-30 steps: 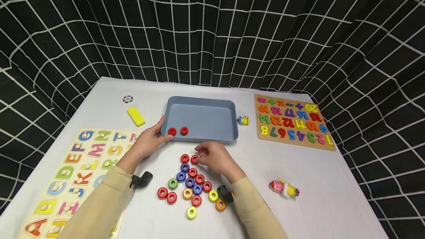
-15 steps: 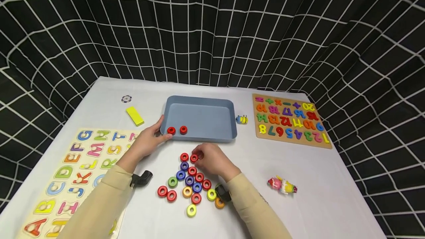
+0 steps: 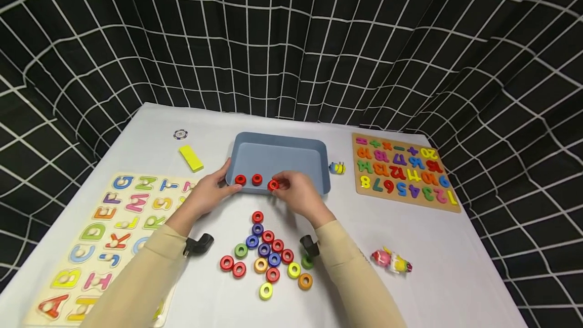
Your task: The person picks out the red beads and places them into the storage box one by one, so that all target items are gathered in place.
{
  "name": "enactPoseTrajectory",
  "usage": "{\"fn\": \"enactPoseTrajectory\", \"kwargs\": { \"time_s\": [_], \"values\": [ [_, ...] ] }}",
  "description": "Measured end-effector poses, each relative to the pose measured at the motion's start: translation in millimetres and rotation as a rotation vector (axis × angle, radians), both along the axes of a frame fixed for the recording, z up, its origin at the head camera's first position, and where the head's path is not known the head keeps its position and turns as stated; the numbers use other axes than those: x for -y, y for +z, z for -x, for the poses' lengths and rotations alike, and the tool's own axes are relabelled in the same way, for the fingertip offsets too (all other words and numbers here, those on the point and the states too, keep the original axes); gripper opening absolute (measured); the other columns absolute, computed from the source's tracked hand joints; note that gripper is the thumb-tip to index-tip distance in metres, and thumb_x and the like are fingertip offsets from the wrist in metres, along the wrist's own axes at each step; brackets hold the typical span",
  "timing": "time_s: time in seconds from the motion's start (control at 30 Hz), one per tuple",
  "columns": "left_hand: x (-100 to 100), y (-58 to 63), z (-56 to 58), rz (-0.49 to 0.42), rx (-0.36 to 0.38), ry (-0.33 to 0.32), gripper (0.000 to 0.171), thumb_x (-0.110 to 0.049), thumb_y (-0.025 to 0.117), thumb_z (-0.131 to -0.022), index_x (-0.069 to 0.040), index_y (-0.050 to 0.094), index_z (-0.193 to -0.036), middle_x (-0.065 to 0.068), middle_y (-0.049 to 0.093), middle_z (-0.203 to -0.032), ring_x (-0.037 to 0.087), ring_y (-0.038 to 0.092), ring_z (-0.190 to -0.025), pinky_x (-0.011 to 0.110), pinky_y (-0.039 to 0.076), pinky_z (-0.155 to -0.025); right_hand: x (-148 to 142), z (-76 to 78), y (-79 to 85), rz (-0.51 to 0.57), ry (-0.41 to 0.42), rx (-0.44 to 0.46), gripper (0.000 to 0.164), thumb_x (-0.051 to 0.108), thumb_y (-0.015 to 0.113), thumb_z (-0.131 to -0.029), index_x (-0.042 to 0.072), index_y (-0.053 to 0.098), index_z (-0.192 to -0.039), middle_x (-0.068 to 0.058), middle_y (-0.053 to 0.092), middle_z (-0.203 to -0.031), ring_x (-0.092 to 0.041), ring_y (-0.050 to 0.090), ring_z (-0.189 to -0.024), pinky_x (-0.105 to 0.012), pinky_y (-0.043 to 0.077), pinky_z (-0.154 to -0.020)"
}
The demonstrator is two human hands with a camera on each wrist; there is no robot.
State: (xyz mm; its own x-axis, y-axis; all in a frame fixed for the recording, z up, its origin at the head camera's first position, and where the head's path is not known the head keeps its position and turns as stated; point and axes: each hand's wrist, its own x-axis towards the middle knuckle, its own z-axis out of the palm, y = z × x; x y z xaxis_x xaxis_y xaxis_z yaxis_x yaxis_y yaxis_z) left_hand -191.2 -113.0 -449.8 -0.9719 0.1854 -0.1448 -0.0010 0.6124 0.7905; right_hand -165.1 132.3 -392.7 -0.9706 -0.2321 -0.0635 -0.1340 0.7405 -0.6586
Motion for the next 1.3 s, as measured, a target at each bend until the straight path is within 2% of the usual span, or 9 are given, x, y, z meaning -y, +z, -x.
{"fn": "enactPoseTrajectory", "kwargs": {
  "time_s": [0.1,0.3,0.47,0.6,0.8,1.0,1.13,1.3],
  "values": [
    [-5.1,0.4,-0.1,0.002,-0.008,-0.006,0.087,-0.047,0.068,-0.086,-0.030,0.017,-0.155,0.008,0.041,-0.150,0.031,0.030,-0.144,0.052,0.024,-0.118,0.7,9.1,-5.2,-0.020,-0.028,-0.024,0.029,0.015,0.073,-0.085,0.009,0.069,-0.113,-0.004,0.072,-0.099,-0.014,0.066,-0.088,-0.029,0.056,-0.076],
    [-13.0,1.3,-1.0,0.001,-0.010,-0.026,0.087,-0.047,0.067,-0.087,-0.030,0.016,-0.154,0.009,0.040,-0.151,0.029,0.030,-0.144,0.051,0.024,-0.118,-2.6,15.9,-13.2,-0.031,-0.046,0.034,0.031,0.016,0.070,-0.087,0.008,0.068,-0.117,-0.006,0.072,-0.104,-0.017,0.066,-0.091,-0.031,0.056,-0.079],
    [-15.0,0.6,-1.5,0.003,-0.013,-0.032,0.086,-0.047,0.067,-0.087,-0.031,0.016,-0.154,0.010,0.040,-0.151,0.028,0.031,-0.144,0.050,0.026,-0.118,-7.6,16.1,-17.6,-0.004,-0.056,0.070,0.034,0.018,0.069,-0.088,0.007,0.067,-0.121,-0.007,0.071,-0.111,-0.018,0.066,-0.097,-0.034,0.055,-0.083],
    [-14.4,-0.5,-1.9,0.009,-0.006,-0.032,0.086,-0.047,0.067,-0.087,-0.031,0.016,-0.154,0.010,0.039,-0.152,0.029,0.030,-0.144,0.051,0.024,-0.118,-9.6,15.1,-20.5,0.012,-0.080,0.097,0.034,0.021,0.070,-0.088,0.009,0.068,-0.120,-0.005,0.072,-0.109,-0.017,0.066,-0.096,-0.034,0.054,-0.082],
    [-12.0,-2.3,-1.9,0.015,0.013,-0.023,0.086,-0.050,0.066,-0.086,-0.034,0.015,-0.154,0.007,0.034,-0.155,0.029,0.027,-0.146,0.052,0.023,-0.119,-12.7,9.8,-19.0,0.068,-0.076,0.088,0.034,0.019,0.069,-0.089,0.008,0.067,-0.121,-0.007,0.071,-0.113,-0.017,0.065,-0.098,-0.035,0.055,-0.084],
    [-9.8,-3.0,-1.7,0.018,0.024,-0.025,0.086,-0.052,0.065,-0.086,-0.037,0.013,-0.153,0.007,0.032,-0.156,0.029,0.026,-0.146,0.052,0.023,-0.118,-22.1,-12.9,-6.8,0.123,-0.090,0.037,0.033,0.017,0.069,-0.089,0.011,0.067,-0.121,-0.006,0.069,-0.118,-0.018,0.066,-0.101,-0.034,0.057,-0.084],
    [-7.0,-2.8,-0.8,0.022,0.025,-0.018,0.086,-0.052,0.064,-0.087,-0.037,0.012,-0.153,0.008,0.031,-0.156,0.029,0.027,-0.146,0.052,0.026,-0.118,-29.2,-38.9,-1.0,0.094,-0.095,0.038,0.031,0.017,0.071,-0.087,0.012,0.069,-0.118,-0.004,0.069,-0.112,-0.014,0.067,-0.096,-0.031,0.058,-0.081],
    [-1.4,-0.1,1.4,0.034,0.015,-0.002,0.085,-0.053,0.063,-0.087,-0.036,0.013,-0.154,0.007,0.032,-0.156,0.029,0.026,-0.146,0.053,0.024,-0.118,-34.7,-73.6,-7.1,0.017,-0.058,0.069,0.028,0.014,0.074,-0.084,0.012,0.071,-0.112,-0.001,0.070,-0.107,-0.008,0.065,-0.090,-0.031,0.057,-0.084]
  ]
}}
